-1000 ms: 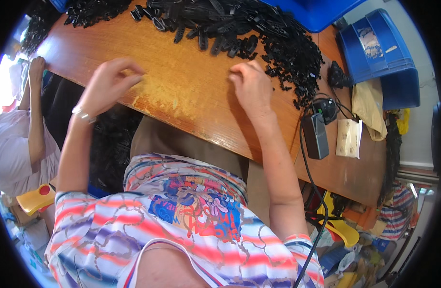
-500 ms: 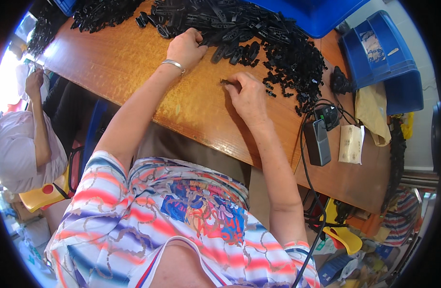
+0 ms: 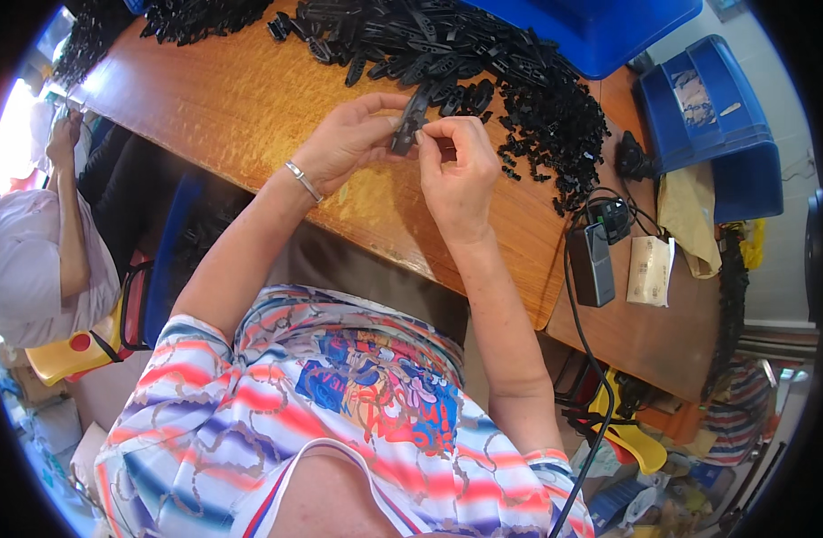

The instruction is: The person assembles plastic components by fitting small plastic pieces into plastic bases by hand and placing the assembled parts on the table.

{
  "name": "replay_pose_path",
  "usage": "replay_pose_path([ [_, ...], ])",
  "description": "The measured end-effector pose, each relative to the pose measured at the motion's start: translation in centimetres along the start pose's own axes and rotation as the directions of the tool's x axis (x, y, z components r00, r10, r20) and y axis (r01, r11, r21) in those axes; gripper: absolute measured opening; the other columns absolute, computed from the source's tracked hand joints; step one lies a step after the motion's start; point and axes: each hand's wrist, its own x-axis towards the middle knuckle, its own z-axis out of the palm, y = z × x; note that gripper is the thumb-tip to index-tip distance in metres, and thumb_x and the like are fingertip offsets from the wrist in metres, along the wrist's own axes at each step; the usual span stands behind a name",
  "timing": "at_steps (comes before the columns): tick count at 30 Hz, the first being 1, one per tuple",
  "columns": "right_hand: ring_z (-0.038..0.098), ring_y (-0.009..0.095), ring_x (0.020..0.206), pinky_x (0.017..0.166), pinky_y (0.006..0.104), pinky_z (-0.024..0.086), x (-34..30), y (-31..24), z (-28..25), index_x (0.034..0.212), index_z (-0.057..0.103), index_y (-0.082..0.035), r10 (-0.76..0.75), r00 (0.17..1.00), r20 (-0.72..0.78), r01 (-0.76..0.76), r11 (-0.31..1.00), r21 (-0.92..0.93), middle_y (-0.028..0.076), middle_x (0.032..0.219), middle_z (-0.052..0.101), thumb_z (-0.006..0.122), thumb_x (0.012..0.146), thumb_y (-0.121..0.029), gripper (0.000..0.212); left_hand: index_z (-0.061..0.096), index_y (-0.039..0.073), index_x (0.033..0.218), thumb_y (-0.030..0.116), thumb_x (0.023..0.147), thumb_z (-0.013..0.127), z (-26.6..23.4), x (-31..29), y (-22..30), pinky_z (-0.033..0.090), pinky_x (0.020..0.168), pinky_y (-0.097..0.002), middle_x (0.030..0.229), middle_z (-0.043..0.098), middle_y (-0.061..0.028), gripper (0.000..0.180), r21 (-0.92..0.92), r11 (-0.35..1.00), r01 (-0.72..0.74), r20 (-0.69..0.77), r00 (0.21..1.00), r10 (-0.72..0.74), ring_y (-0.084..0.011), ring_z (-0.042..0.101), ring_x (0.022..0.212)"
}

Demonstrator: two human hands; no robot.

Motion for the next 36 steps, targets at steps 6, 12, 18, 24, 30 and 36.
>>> replay_pose_path([
  [6, 0.068, 0.029, 0.076, 0.067, 0.0364, 0.057, 0.1, -0.4, 0.1, 0.093, 0.068, 0.0, -0.046, 0.999, -0.024, 0.046, 0.999, 0.003, 0.014, 0.09, 0.066, 0.078, 0.083, 0.011, 0.017, 0.053, 0.0, 0.143, 0.016, 0.112, 0.061, 0.1, 0.0, -0.1, 0.067, 0.086, -0.0275, 0.111, 0.072, -0.0067, 0.036, -0.03, 0.999, -0.022, -0.005, 1.0, 0.021, -0.0116, 0.075, 0.095],
  [12, 0.069, 0.026, 0.078, 0.067, 0.0347, 0.058, 0.4, -0.4, -0.4, 0.093, 0.068, 0.0, -0.014, 1.0, -0.004, 0.014, 0.999, 0.033, 0.013, 0.091, 0.067, 0.077, 0.083, 0.012, 0.018, 0.055, -0.002, 0.144, 0.016, 0.112, 0.059, -0.2, 0.2, -0.2, 0.065, 0.088, -0.0298, 0.11, 0.074, -0.0086, 0.037, -0.015, 1.0, -0.027, -0.002, 1.0, 0.027, -0.0145, 0.075, 0.094],
  [18, 0.07, 0.024, 0.079, 0.067, 0.0328, 0.058, 1.1, -0.4, -1.5, 0.093, 0.069, 0.001, -0.023, 1.0, 0.018, 0.023, 1.0, 0.011, 0.012, 0.093, 0.067, 0.077, 0.085, 0.013, 0.017, 0.053, -0.004, 0.148, 0.015, 0.114, 0.054, 0.2, 0.6, 0.1, 0.065, 0.082, -0.0271, 0.108, 0.075, -0.009, 0.039, -0.011, 1.0, -0.01, -0.024, 1.0, 0.01, -0.0156, 0.076, 0.09],
  [24, 0.071, 0.027, 0.08, 0.068, 0.0337, 0.057, 1.9, -0.2, -2.5, 0.093, 0.069, 0.0, -0.107, 0.977, 0.187, 0.105, 0.994, 0.018, 0.013, 0.093, 0.067, 0.077, 0.083, 0.012, 0.017, 0.066, -0.002, 0.138, 0.02, 0.113, 0.059, -0.5, 0.9, 0.1, 0.055, 0.066, -0.0186, 0.104, 0.075, -0.0048, 0.033, 0.085, 0.996, 0.035, -0.017, 0.999, -0.034, -0.0083, 0.071, 0.078],
  [30, 0.072, 0.029, 0.08, 0.068, 0.0371, 0.058, 2.9, 0.6, -3.7, 0.092, 0.07, -0.002, -0.188, 0.912, 0.365, 0.215, 0.976, -0.035, 0.01, 0.093, 0.07, 0.078, 0.084, 0.006, 0.014, 0.073, 0.0, 0.129, 0.023, 0.111, 0.063, -1.3, 1.1, -0.1, 0.051, 0.062, -0.017, 0.095, 0.074, -0.0006, 0.03, 0.226, 0.97, 0.085, 0.002, 0.996, -0.087, -0.0037, 0.066, 0.073],
  [36, 0.073, 0.03, 0.081, 0.068, 0.0375, 0.058, 1.9, 1.1, -3.4, 0.091, 0.071, -0.006, -0.16, 0.884, 0.439, 0.18, 0.984, -0.003, 0.009, 0.093, 0.072, 0.078, 0.085, 0.002, 0.012, 0.073, 0.001, 0.125, 0.023, 0.11, 0.065, -1.5, 0.6, -0.6, 0.05, 0.059, -0.0165, 0.087, 0.071, 0.0017, 0.028, 0.266, 0.961, 0.074, -0.002, 0.997, -0.077, -0.0028, 0.062, 0.066],
])
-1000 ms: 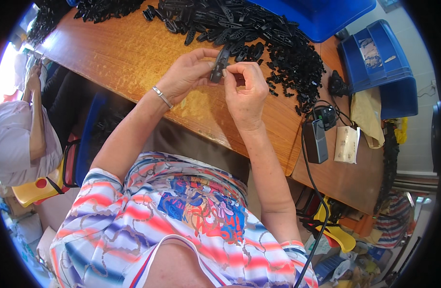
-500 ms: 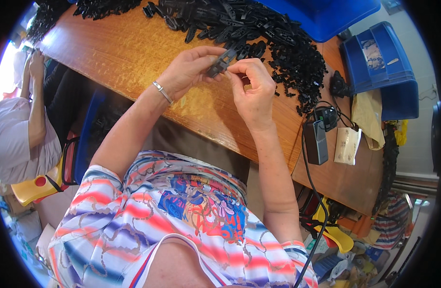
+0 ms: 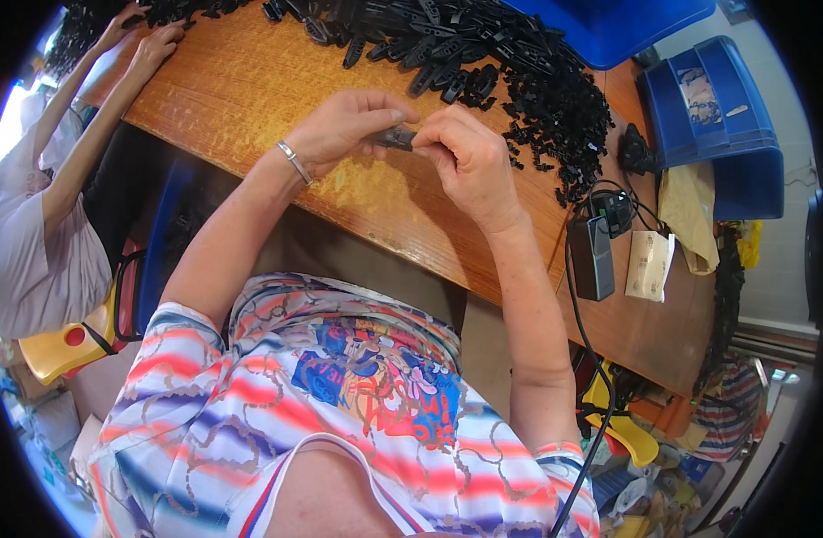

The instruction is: The person assembles plastic components by fitting small plastic pieces into plastic bases by hand and placing the assembled parts on the table.

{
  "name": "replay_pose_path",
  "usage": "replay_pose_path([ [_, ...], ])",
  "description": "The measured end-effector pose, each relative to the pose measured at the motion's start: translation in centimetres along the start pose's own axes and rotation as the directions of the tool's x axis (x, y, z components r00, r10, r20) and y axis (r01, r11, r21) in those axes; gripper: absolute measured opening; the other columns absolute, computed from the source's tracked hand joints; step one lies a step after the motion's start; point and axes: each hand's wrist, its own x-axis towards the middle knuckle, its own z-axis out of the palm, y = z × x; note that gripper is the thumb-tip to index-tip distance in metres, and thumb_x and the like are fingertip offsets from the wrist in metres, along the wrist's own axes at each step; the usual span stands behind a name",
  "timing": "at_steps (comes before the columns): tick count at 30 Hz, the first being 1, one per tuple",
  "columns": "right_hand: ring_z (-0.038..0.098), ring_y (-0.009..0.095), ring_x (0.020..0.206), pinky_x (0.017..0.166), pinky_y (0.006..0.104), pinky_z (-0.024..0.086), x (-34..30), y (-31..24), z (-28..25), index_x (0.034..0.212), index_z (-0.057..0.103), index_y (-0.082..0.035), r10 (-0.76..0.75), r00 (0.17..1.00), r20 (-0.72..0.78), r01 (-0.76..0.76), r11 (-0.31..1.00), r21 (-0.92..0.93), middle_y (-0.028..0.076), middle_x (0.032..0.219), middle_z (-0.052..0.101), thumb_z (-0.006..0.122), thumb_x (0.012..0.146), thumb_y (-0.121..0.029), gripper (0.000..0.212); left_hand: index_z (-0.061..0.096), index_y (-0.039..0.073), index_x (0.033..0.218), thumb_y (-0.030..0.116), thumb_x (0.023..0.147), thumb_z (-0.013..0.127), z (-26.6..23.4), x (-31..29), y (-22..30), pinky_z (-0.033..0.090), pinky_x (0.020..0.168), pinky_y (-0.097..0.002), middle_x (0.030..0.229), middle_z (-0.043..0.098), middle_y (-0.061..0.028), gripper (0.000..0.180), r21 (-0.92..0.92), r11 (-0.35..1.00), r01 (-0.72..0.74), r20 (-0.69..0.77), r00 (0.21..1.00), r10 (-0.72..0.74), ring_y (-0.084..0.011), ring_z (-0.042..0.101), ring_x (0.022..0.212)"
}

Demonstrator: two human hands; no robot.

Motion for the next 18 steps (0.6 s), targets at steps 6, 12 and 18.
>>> replay_pose_path([
  [6, 0.073, 0.03, 0.082, 0.069, 0.0376, 0.058, -0.1, -0.6, 0.5, 0.092, 0.071, -0.005, 0.002, 0.997, -0.073, -0.003, 1.0, -0.003, 0.009, 0.093, 0.071, 0.078, 0.084, 0.003, 0.014, 0.072, 0.002, 0.125, 0.022, 0.11, 0.066, -0.1, -0.2, 0.0, 0.048, 0.057, -0.0154, 0.087, 0.071, 0.0024, 0.026, -0.037, 0.999, 0.008, 0.009, 1.0, -0.008, -0.0019, 0.062, 0.066],
  [12, 0.072, 0.03, 0.08, 0.067, 0.0378, 0.057, -0.1, -0.8, 0.6, 0.092, 0.071, -0.006, -0.03, 0.997, -0.072, 0.027, 0.999, -0.036, 0.008, 0.091, 0.07, 0.079, 0.083, 0.001, 0.015, 0.071, 0.002, 0.126, 0.024, 0.109, 0.067, -0.2, -0.3, -0.1, 0.05, 0.061, -0.0167, 0.092, 0.072, 0.0022, 0.028, 0.0, 1.0, -0.008, 0.023, 1.0, 0.008, -0.0026, 0.064, 0.069],
  [18, 0.07, 0.029, 0.078, 0.065, 0.0392, 0.055, -1.0, -0.3, 0.8, 0.094, 0.071, -0.006, -0.016, 0.999, -0.028, 0.013, 0.992, -0.124, 0.009, 0.088, 0.067, 0.084, 0.082, -0.006, 0.017, 0.072, 0.0, 0.126, 0.018, 0.103, 0.071, 0.5, -1.4, -0.6, 0.056, 0.078, -0.0262, 0.103, 0.074, -0.0046, 0.029, 0.088, 0.991, -0.101, 0.026, 0.995, 0.099, -0.0094, 0.069, 0.088],
])
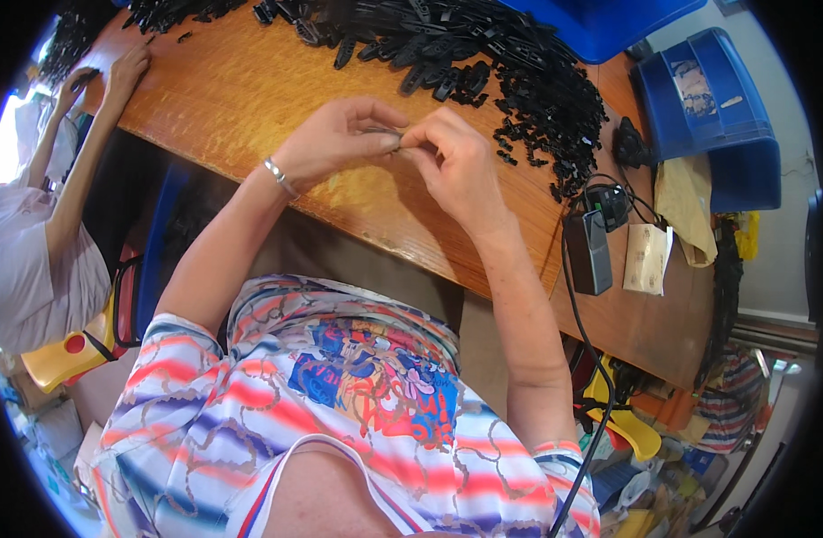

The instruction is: The person assembles plastic components by fitting small plastic pieces into plastic bases by hand and placing the assembled parts on the table.

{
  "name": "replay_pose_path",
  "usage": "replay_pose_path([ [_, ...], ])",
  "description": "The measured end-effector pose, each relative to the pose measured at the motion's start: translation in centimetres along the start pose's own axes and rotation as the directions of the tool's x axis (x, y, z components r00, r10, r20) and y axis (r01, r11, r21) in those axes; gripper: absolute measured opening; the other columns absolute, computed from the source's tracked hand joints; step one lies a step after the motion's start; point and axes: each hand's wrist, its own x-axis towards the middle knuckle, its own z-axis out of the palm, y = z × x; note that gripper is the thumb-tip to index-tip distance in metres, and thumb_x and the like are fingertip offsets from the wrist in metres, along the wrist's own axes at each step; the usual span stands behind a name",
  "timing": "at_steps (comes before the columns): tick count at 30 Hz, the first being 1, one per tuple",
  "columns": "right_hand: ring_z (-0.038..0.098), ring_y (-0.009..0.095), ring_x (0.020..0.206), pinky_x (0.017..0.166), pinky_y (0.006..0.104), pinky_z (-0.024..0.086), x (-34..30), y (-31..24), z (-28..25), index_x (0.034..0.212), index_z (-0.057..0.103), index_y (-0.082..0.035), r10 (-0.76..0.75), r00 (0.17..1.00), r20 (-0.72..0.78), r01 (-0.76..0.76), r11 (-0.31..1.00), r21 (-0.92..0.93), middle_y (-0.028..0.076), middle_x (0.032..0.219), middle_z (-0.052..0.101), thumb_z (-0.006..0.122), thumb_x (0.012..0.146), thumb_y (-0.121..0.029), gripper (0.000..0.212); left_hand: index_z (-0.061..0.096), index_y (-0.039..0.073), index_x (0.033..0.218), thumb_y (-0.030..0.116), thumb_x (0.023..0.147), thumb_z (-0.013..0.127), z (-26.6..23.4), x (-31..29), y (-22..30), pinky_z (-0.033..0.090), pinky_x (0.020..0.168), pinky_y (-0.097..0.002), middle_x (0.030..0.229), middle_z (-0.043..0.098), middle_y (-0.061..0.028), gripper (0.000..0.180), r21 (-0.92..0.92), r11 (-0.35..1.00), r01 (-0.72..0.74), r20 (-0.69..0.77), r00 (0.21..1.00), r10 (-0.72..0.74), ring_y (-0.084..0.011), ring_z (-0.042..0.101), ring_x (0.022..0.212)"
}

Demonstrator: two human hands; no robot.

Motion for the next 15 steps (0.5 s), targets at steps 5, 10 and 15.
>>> replay_pose_path([
  [5, 0.074, 0.026, 0.084, 0.074, 0.0371, 0.056, 0.1, -1.3, 1.9, 0.101, 0.074, -0.002, 0.679, 0.648, 0.346, -0.76, 0.609, 0.229, 0.014, 0.094, 0.075, 0.091, 0.082, -0.017, 0.03, 0.068, -0.003, 0.129, 0.0, 0.098, 0.068, 0.3, -2.6, 1.7, 0.054, 0.095, -0.0283, 0.119, 0.071, -0.0036, 0.031, 0.347, 0.936, -0.055, -0.029, 0.997, 0.069, -0.0093, 0.066, 0.109],
  [10, 0.074, 0.026, 0.087, 0.079, 0.0395, 0.058, -0.5, -2.5, 4.7, 0.103, 0.075, 0.0, 0.513, 0.734, 0.444, -0.664, 0.678, 0.315, 0.016, 0.096, 0.076, 0.09, 0.083, -0.019, 0.031, 0.07, -0.002, 0.125, 0.007, 0.094, 0.073, -4.1, -6.9, 3.3, 0.054, 0.098, -0.0304, 0.116, 0.073, -0.0054, 0.032, 0.457, 0.874, 0.166, -0.026, 0.984, -0.174, -0.0128, 0.067, 0.111],
  [15, 0.075, 0.027, 0.087, 0.078, 0.0395, 0.059, 0.3, 2.9, 0.7, 0.103, 0.077, -0.001, 0.548, 0.822, 0.156, -0.57, 0.783, 0.251, 0.016, 0.098, 0.077, 0.083, 0.09, -0.019, 0.023, 0.076, 0.0, 0.11, 0.016, 0.091, 0.078, -10.0, -10.9, 8.3, 0.056, 0.095, -0.0374, 0.108, 0.077, -0.0109, 0.025, 0.795, 0.595, -0.118, 0.098, 0.993, 0.066, -0.0228, 0.073, 0.105],
])
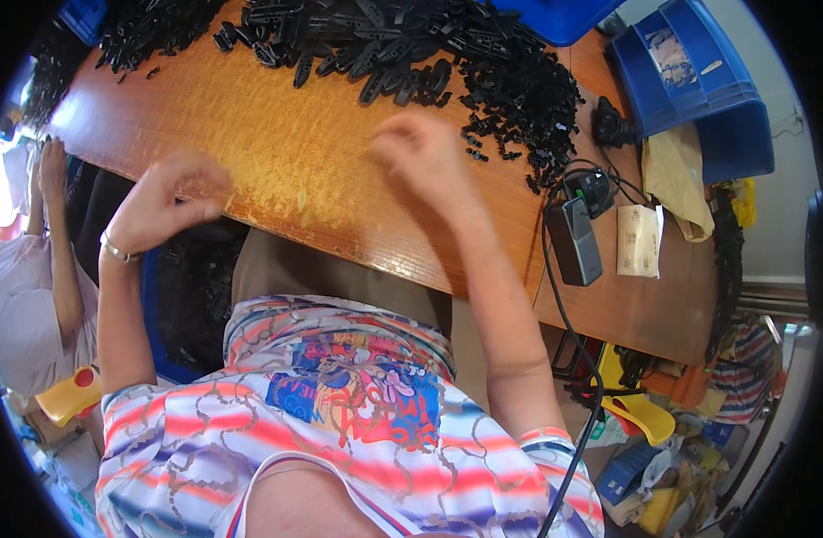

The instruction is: The person assembles plastic components by fitting small plastic pieces into plastic bases by hand and placing the assembled parts on the table.

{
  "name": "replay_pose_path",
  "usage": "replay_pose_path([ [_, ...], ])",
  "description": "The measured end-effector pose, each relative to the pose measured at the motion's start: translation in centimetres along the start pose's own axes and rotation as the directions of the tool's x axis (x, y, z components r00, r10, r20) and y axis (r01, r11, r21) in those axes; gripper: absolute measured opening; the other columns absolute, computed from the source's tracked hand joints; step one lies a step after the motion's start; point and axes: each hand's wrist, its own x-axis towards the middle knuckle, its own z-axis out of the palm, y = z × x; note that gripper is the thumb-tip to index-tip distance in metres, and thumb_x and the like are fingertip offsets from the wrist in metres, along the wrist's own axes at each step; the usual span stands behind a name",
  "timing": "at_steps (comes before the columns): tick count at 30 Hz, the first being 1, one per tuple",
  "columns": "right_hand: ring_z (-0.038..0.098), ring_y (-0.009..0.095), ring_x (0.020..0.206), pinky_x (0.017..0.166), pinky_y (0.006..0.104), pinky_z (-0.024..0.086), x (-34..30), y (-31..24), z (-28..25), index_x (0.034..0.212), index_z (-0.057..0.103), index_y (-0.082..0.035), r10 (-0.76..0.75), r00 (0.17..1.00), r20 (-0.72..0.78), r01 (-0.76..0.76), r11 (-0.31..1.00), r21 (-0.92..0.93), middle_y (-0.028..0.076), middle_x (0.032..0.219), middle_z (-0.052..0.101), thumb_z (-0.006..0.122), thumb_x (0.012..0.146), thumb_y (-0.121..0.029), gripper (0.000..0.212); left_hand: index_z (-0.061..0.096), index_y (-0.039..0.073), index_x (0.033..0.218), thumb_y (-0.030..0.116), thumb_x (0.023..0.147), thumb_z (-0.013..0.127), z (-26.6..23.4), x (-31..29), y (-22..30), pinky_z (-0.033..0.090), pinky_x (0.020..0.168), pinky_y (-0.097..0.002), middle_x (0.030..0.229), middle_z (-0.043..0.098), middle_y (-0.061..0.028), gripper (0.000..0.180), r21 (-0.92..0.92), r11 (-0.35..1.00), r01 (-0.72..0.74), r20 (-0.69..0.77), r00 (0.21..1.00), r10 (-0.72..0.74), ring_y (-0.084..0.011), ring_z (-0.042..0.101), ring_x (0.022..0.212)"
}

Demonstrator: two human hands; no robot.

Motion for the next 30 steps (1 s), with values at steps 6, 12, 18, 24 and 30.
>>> replay_pose_path([
  [6, 0.075, 0.042, 0.096, 0.086, 0.048, 0.061, 5.7, 5.1, -4.2, 0.1, 0.08, -0.004, -0.024, 0.951, -0.307, -0.196, 0.724, -0.661, 0.021, 0.1, 0.079, 0.076, 0.097, -0.022, 0.019, 0.075, 0.0, 0.12, 0.036, 0.097, 0.077, 8.7, 14.0, 0.8, 0.059, 0.091, -0.0424, 0.108, 0.08, -0.0152, 0.043, -0.073, 0.984, 0.165, -0.306, 0.935, -0.179, -0.0308, 0.076, 0.101],
  [12, 0.075, 0.04, 0.104, 0.09, 0.0495, 0.059, 6.9, 4.3, -3.9, 0.106, 0.078, -0.001, 0.108, 0.955, -0.278, -0.269, 0.711, -0.649, 0.021, 0.104, 0.078, 0.077, 0.093, -0.021, 0.024, 0.073, 0.0, 0.123, 0.036, 0.091, 0.082, 13.2, 22.1, 3.1, 0.058, 0.097, -0.0447, 0.111, 0.079, -0.0191, 0.049, 0.217, 0.935, 0.281, -0.381, 0.906, -0.183, -0.037, 0.074, 0.109],
  [18, 0.074, 0.042, 0.104, 0.091, 0.0514, 0.058, 5.9, 5.2, -4.2, 0.107, 0.081, -0.005, -0.009, 0.974, -0.227, -0.14, 0.764, -0.63, 0.022, 0.104, 0.078, 0.076, 0.094, -0.016, 0.017, 0.073, 0.0, 0.12, 0.029, 0.093, 0.08, 12.3, 22.2, 2.6, 0.058, 0.095, -0.0455, 0.112, 0.078, -0.0202, 0.041, 0.249, 0.924, 0.29, -0.337, 0.921, -0.198, -0.038, 0.074, 0.107],
  [24, 0.073, 0.041, 0.096, 0.086, 0.0509, 0.058, 2.9, 4.2, -2.4, 0.097, 0.074, -0.001, -0.123, 0.981, -0.15, -0.026, 0.684, -0.729, 0.022, 0.101, 0.073, 0.073, 0.089, -0.007, 0.01, 0.067, -0.003, 0.127, 0.017, 0.107, 0.068, 11.8, 19.4, -1.1, 0.061, 0.084, -0.0318, 0.113, 0.08, -0.0173, 0.029, -0.572, 0.799, 0.185, -0.144, 0.936, -0.32, -0.0245, 0.078, 0.098],
  [30, 0.073, 0.04, 0.091, 0.08, 0.048, 0.058, 1.0, 3.6, -2.2, 0.097, 0.072, -0.002, -0.188, 0.962, -0.199, 0.056, 0.847, -0.529, 0.02, 0.096, 0.072, 0.072, 0.087, -0.001, 0.01, 0.058, 0.001, 0.138, 0.016, 0.111, 0.062, 12.0, 15.6, -0.8, 0.064, 0.085, -0.0255, 0.124, 0.076, -0.0181, 0.031, -0.95, 0.259, 0.174, 0.098, 0.955, -0.282, -0.0195, 0.077, 0.102],
])
